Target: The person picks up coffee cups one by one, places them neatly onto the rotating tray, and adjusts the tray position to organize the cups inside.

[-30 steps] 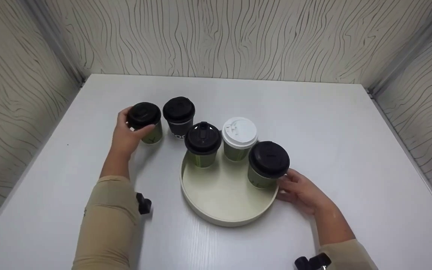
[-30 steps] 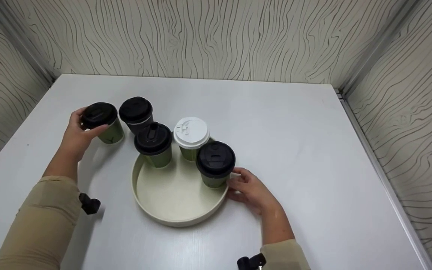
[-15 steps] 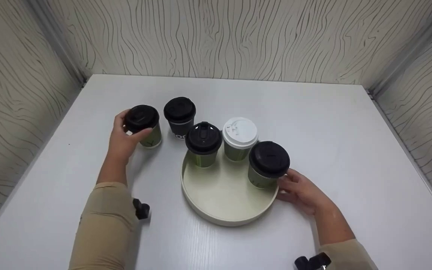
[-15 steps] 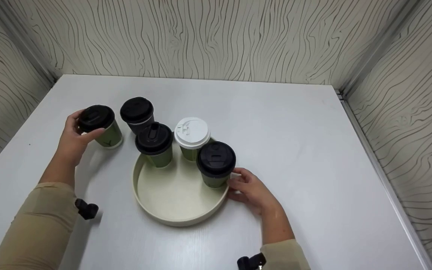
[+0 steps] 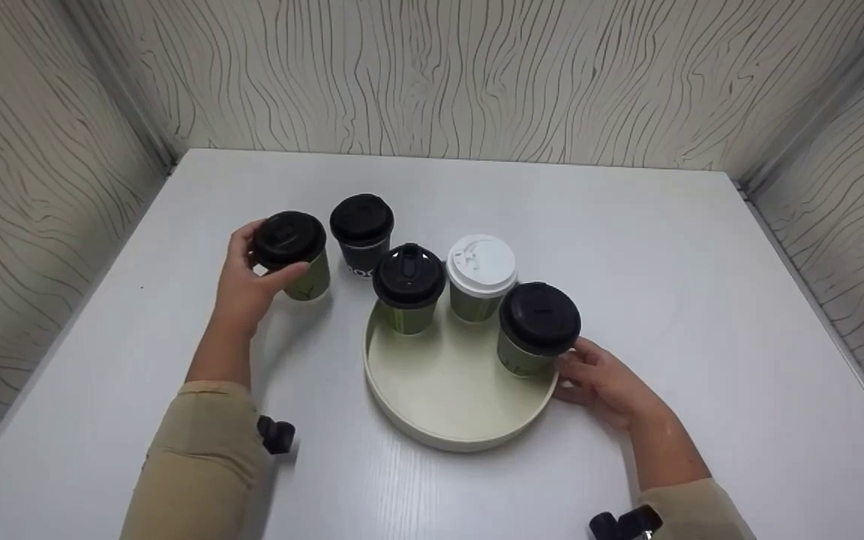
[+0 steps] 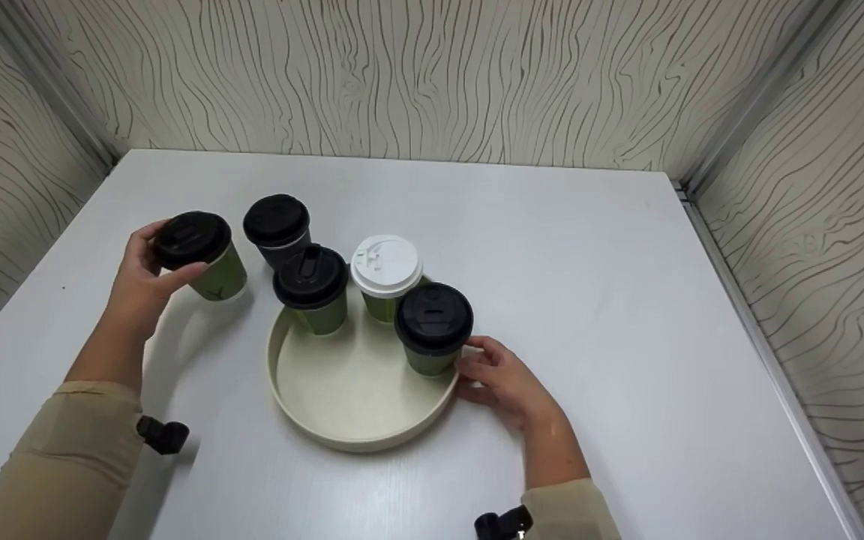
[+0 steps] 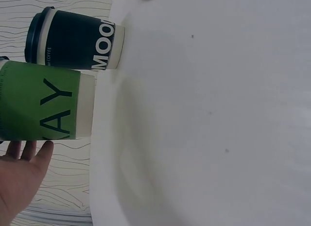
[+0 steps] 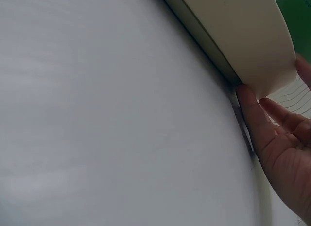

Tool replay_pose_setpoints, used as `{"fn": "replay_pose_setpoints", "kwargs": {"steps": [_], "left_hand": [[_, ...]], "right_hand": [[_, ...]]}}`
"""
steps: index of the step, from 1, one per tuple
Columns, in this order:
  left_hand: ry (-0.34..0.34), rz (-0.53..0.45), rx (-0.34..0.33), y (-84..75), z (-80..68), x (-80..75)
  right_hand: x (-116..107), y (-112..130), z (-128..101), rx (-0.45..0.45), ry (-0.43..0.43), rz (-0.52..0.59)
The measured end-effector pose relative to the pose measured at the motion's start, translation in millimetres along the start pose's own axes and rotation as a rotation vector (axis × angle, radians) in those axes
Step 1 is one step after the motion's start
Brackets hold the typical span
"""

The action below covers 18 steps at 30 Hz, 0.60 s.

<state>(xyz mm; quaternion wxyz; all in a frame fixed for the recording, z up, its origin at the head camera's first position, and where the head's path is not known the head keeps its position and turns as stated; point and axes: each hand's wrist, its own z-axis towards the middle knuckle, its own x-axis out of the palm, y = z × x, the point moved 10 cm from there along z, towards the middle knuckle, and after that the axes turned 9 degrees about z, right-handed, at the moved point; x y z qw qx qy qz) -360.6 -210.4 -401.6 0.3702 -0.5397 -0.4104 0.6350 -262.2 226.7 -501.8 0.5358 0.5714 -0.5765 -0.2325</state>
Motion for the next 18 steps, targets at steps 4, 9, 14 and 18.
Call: {"fn": "replay_pose_setpoints", "kwargs": {"steps": [4, 9, 14, 18], "left_hand": [[0.012, -0.015, 0.035, -9.5, -6.6, -0.8], [0.015, -0.048, 0.083, -22.0, -16.8, -1.9], [0.027, -0.073, 0.123, -35.1, -27.8, -0.1], [0.053, -0.065, 0.151, -46.4, -37.8, 2.8]], "right_hand": [[-0.2, 0.5, 0.6, -0.003, -0.001, 0.004], [0.9, 0.2, 1.2, -0.003, 0.005, -0.006], [0.4, 0.1, 1.1, -0.001, 0.009, -0.004], [0.8, 1.1, 0.8, -0.004, 0.023, 0.006]]}}
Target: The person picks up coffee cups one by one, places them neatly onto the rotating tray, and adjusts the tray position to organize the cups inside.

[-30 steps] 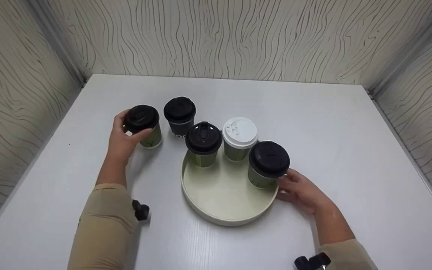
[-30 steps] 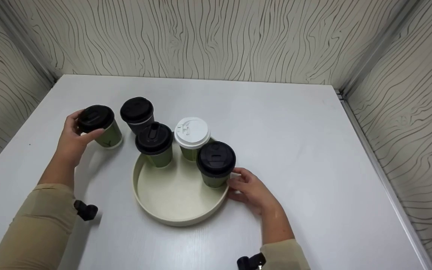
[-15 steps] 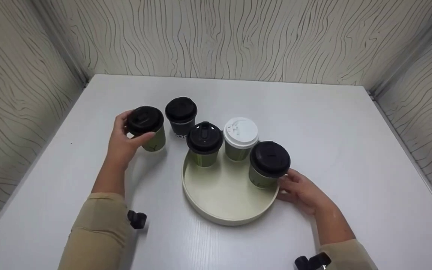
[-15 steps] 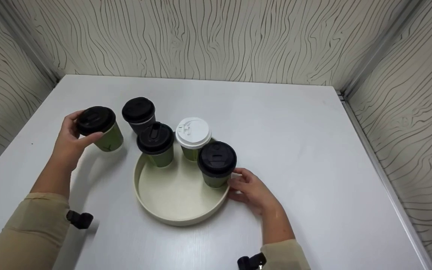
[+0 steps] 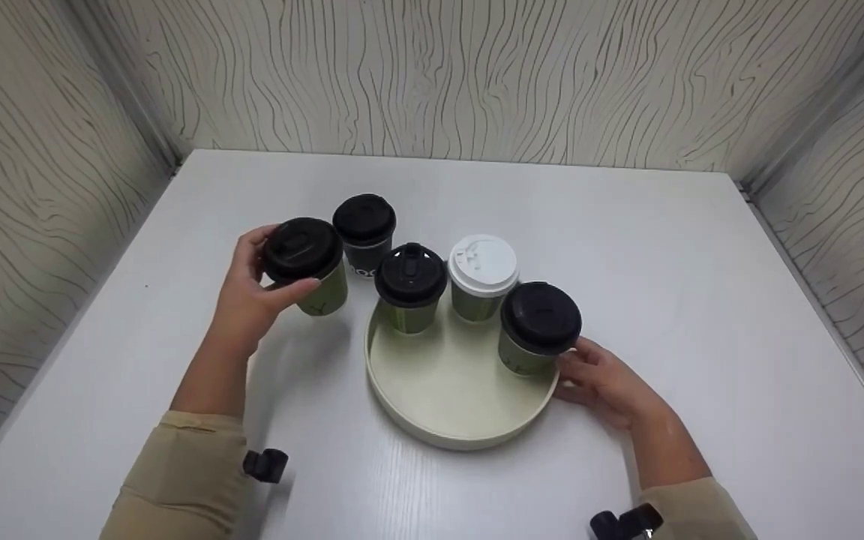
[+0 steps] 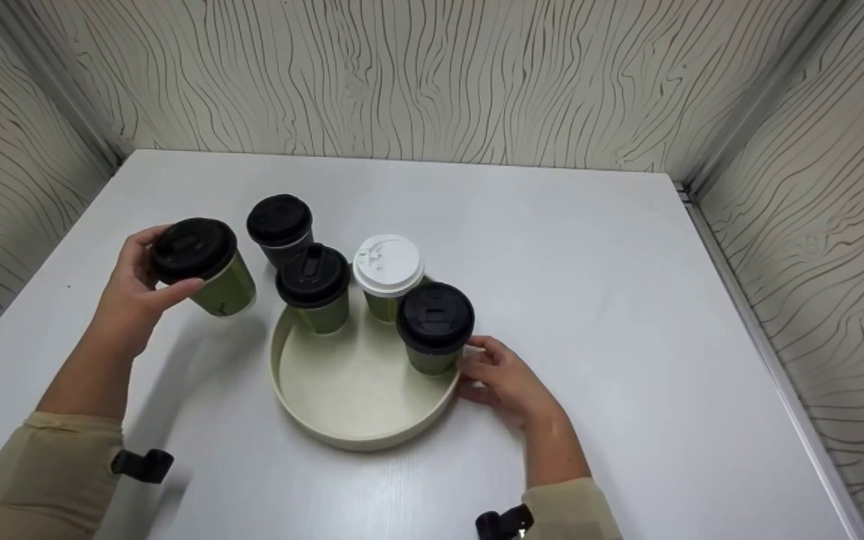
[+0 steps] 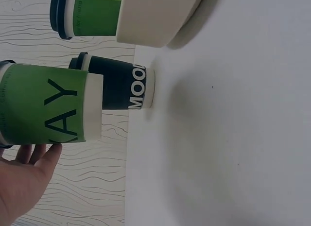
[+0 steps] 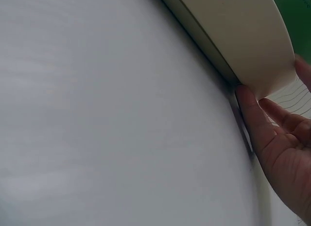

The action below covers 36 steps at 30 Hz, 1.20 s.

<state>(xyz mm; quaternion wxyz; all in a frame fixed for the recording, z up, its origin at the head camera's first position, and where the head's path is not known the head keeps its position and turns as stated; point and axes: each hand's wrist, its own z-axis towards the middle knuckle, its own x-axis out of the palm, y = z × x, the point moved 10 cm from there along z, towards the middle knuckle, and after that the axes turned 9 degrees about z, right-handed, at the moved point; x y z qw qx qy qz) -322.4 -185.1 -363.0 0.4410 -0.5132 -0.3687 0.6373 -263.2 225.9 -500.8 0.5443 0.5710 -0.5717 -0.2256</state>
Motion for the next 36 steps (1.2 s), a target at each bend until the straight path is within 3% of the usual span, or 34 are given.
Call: {"fn": "replay_pose_setpoints", "kwargs": {"steps": [17, 36], "left_hand": [[0.227, -0.103, 0.083, -34.9, -29.2, 32.8], [0.437, -0.164, 0.200, -46.6, -53.5, 86.1]], "right_hand": [[0.2, 0.1, 0.2, 0.007, -0.004, -0.017], [2.6, 0.5, -0.3, -0.003, 0.012, -0.025]]}}
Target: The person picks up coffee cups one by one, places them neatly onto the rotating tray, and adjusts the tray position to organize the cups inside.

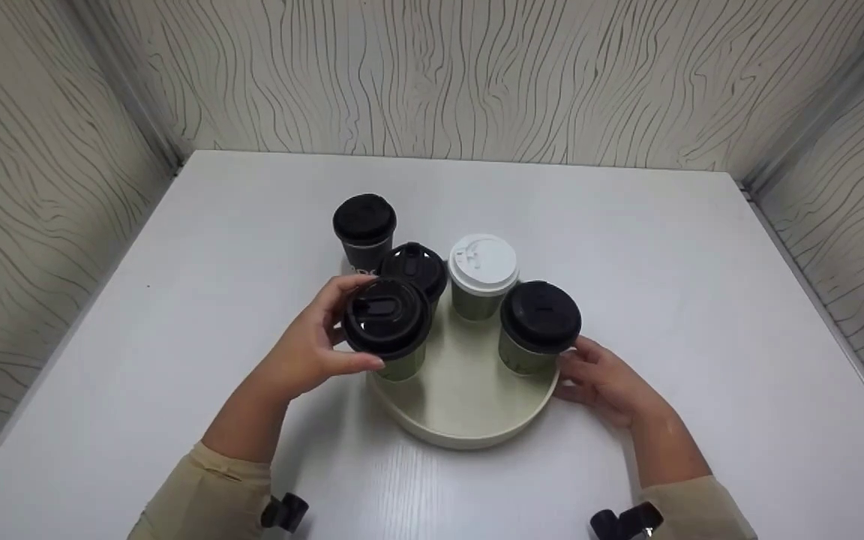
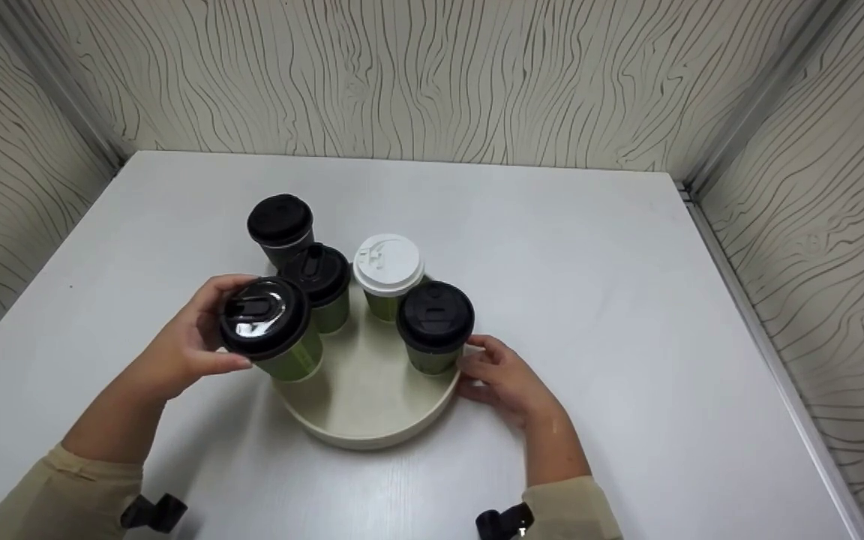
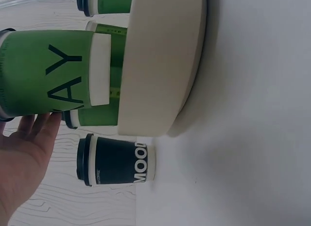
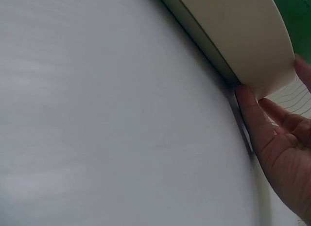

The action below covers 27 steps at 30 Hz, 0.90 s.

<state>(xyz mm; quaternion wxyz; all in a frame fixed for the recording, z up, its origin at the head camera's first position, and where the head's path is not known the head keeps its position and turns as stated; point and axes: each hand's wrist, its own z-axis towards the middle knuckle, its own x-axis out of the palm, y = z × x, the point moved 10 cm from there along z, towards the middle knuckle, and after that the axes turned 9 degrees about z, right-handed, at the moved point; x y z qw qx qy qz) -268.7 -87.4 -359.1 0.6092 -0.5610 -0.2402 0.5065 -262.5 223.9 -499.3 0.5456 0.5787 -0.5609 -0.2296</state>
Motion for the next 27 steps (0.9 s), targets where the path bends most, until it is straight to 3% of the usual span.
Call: {"fn": "replay_pose_setpoints", "kwargs": {"steps": [8, 10, 15, 20, 27], "left_hand": [[0.064, 0.001, -0.065, 15.0, 3.4, 24.2], [0.072, 0.001, -0.075, 12.6, 3.3, 27.8], [0.085, -0.006, -0.093, 3.1, 0.6, 32.9], [0.107, 0.022, -0.127, 5.8, -1.3, 37.2], [0.118, 0.047, -0.147, 13.2, -3.4, 38.1]], "right_hand": [[-0.6, 0.1, 0.0, -0.007, -0.007, 0.015], [-0.7, 0.0, 0.0, -0.006, -0.009, 0.016], [0.6, 0.5, -0.3, -0.009, 0.006, 0.014], [3.6, 2.7, -1.9, -0.023, 0.032, 0.028], [1.4, -0.6, -1.5, 0.001, -0.008, 0.018]]}}
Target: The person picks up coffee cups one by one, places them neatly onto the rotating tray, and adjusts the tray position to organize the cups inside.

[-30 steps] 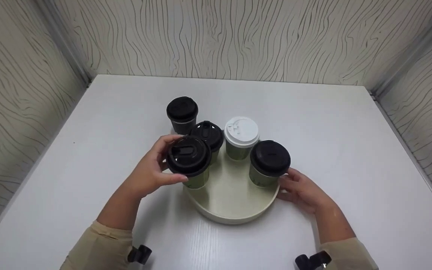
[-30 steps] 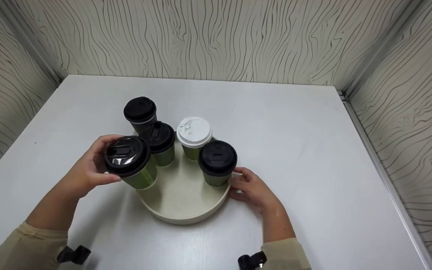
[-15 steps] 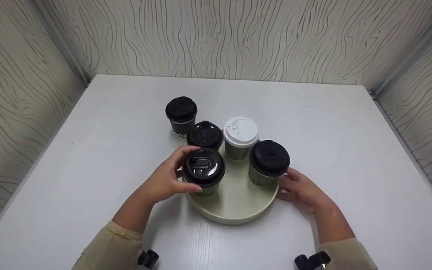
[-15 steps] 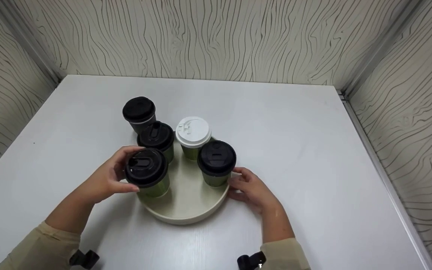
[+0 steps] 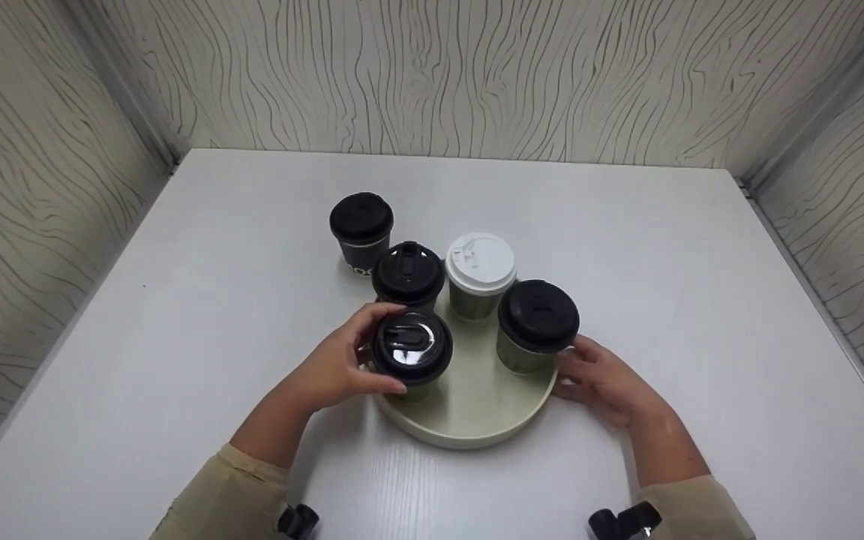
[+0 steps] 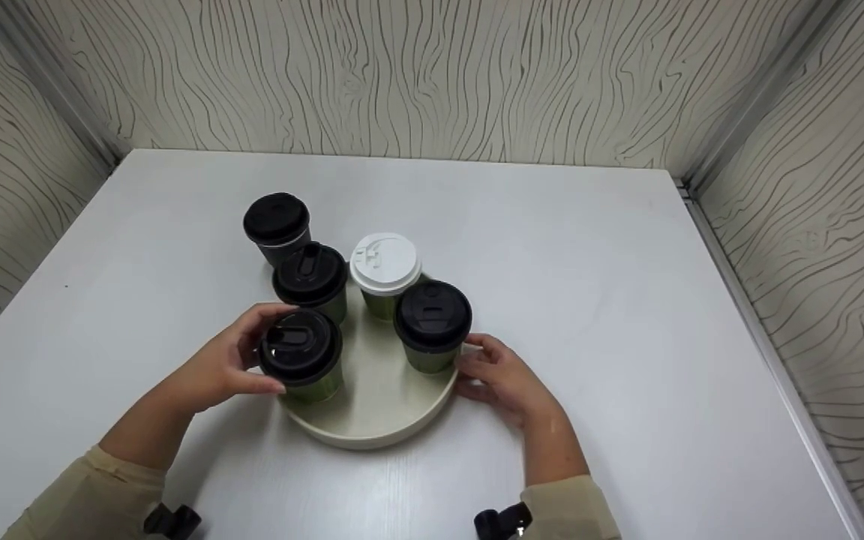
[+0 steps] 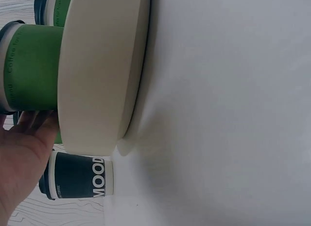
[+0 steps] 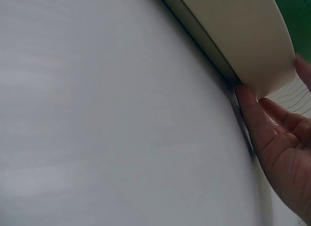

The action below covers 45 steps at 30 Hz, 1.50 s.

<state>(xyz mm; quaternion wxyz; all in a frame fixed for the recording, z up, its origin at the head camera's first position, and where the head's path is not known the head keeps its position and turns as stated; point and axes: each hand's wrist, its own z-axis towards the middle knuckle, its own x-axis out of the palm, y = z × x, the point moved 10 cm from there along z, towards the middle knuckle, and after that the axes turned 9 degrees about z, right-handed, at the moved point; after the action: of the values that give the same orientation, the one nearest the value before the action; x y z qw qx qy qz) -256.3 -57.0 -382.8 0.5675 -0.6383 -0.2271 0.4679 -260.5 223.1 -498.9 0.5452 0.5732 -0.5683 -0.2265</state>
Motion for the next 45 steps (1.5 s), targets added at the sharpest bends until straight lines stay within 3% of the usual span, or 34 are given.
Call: {"fn": "replay_pose_setpoints", "kwargs": {"steps": [12, 18, 29, 45], "left_hand": [[0.017, 0.001, 0.002, 3.8, -0.1, 0.2], [0.020, 0.007, 0.013, 22.8, 1.8, -2.3], [-0.015, -0.015, 0.055, 20.1, -3.7, -27.0], [-0.103, 0.001, 0.023, 20.2, -8.8, -53.8]], "right_hand": [[-0.6, -0.2, 0.1, -0.002, -0.003, 0.003], [0.3, -0.5, -0.7, -0.010, 0.005, -0.008], [3.2, -2.2, -4.6, 0.006, 0.026, -0.049], [6.4, -6.0, -8.3, 0.096, 0.056, -0.077]]}}
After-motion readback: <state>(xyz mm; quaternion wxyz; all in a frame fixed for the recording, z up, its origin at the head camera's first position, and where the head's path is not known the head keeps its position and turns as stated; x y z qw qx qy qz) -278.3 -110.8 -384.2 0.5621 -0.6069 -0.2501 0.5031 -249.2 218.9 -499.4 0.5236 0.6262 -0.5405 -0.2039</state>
